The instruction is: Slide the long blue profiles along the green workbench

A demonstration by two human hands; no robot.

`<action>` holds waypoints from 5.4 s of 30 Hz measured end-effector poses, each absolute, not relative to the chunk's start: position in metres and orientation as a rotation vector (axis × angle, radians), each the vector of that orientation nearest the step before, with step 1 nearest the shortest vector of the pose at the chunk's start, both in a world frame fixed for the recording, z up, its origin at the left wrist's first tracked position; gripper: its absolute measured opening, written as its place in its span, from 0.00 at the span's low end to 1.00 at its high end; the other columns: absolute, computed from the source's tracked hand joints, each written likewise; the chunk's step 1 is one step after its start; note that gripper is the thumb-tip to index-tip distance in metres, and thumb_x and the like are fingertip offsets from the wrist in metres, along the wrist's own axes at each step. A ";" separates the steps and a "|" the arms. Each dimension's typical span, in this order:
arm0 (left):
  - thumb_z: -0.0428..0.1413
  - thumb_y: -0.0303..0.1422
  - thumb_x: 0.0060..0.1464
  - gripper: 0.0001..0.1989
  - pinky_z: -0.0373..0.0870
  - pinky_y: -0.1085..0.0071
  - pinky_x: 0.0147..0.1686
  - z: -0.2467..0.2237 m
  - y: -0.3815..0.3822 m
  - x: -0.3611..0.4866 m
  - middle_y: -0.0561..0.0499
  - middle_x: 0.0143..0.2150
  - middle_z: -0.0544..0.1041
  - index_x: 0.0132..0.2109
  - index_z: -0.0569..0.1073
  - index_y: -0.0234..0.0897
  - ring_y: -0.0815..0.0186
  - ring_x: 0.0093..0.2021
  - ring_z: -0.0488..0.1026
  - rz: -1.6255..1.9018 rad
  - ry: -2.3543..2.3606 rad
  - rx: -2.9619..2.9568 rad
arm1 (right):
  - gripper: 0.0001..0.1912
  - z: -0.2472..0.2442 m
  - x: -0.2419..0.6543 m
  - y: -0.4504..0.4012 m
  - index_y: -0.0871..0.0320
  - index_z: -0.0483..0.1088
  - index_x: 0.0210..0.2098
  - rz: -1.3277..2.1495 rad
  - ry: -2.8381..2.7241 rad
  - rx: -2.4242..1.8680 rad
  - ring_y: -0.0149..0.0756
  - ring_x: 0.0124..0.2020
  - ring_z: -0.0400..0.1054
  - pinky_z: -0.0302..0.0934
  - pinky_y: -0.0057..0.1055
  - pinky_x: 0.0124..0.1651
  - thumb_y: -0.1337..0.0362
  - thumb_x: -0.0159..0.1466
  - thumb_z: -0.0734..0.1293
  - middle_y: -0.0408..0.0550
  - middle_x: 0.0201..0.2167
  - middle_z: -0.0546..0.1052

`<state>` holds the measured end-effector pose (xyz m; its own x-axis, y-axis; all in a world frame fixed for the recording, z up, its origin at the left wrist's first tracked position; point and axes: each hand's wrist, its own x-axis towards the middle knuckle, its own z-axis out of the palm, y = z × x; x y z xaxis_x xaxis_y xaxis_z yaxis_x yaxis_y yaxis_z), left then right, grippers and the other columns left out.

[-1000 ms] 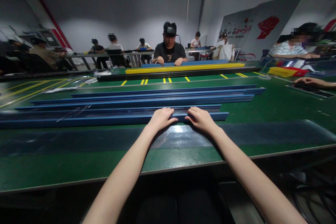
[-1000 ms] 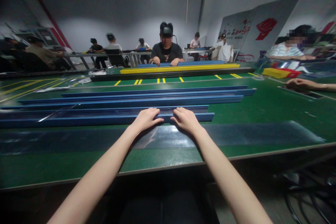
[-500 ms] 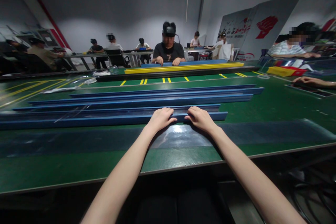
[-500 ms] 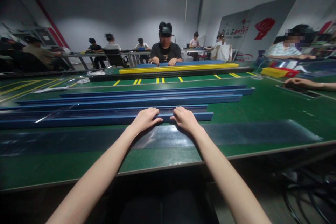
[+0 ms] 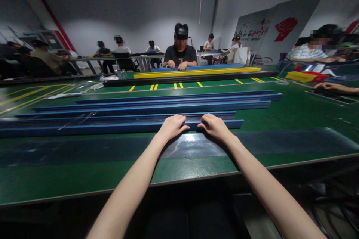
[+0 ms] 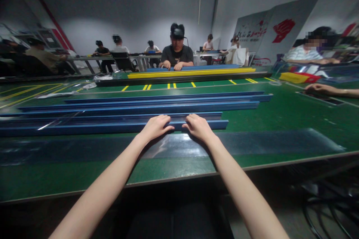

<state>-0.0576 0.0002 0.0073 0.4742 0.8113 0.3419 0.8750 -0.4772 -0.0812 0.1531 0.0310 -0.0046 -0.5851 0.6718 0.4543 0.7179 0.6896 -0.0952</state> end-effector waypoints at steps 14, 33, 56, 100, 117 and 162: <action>0.51 0.43 0.55 0.13 0.62 0.71 0.36 0.006 0.001 -0.058 0.50 0.37 0.73 0.37 0.66 0.37 0.64 0.39 0.69 -0.382 -1.441 -2.472 | 0.09 -0.005 0.154 0.031 0.58 0.66 0.30 -0.129 -2.425 -1.043 0.34 0.34 0.63 0.52 0.26 0.34 0.59 0.62 0.60 0.48 0.31 0.70; 0.54 0.43 0.53 0.14 0.64 0.70 0.40 0.016 -0.003 -0.058 0.48 0.40 0.73 0.40 0.68 0.36 0.63 0.42 0.69 -0.337 -1.468 -2.494 | 0.10 0.006 0.164 0.027 0.58 0.66 0.27 -0.212 -2.470 -1.182 0.33 0.31 0.63 0.48 0.27 0.31 0.61 0.61 0.59 0.48 0.30 0.72; 0.50 0.44 0.55 0.15 0.64 0.70 0.38 0.010 0.002 -0.061 0.48 0.39 0.74 0.38 0.71 0.36 0.62 0.42 0.70 -0.267 -1.497 -2.418 | 0.17 0.002 0.193 0.036 0.57 0.66 0.26 -0.239 -2.372 -1.277 0.36 0.33 0.65 0.52 0.28 0.33 0.51 0.60 0.58 0.48 0.29 0.72; 0.53 0.41 0.54 0.11 0.64 0.71 0.37 0.012 0.001 -0.057 0.51 0.39 0.75 0.36 0.71 0.37 0.64 0.41 0.70 -0.351 -1.411 -2.501 | 0.10 -0.001 0.187 0.033 0.57 0.66 0.26 -0.239 -2.315 -1.256 0.37 0.34 0.65 0.52 0.27 0.33 0.58 0.57 0.60 0.49 0.30 0.73; 0.52 0.42 0.55 0.12 0.64 0.72 0.36 0.012 0.000 -0.056 0.50 0.38 0.76 0.36 0.72 0.37 0.64 0.40 0.71 -0.298 -1.455 -2.497 | 0.13 0.002 0.176 0.026 0.56 0.70 0.35 -0.189 -2.344 -1.236 0.35 0.39 0.67 0.55 0.27 0.39 0.58 0.61 0.57 0.48 0.35 0.75; 0.53 0.44 0.52 0.14 0.62 0.74 0.33 0.019 0.003 -0.059 0.50 0.35 0.77 0.35 0.74 0.38 0.63 0.37 0.73 -0.414 -1.664 -2.606 | 0.19 -0.002 0.166 0.028 0.55 0.71 0.44 -0.157 -2.441 -1.271 0.37 0.47 0.67 0.59 0.30 0.42 0.53 0.62 0.56 0.48 0.45 0.74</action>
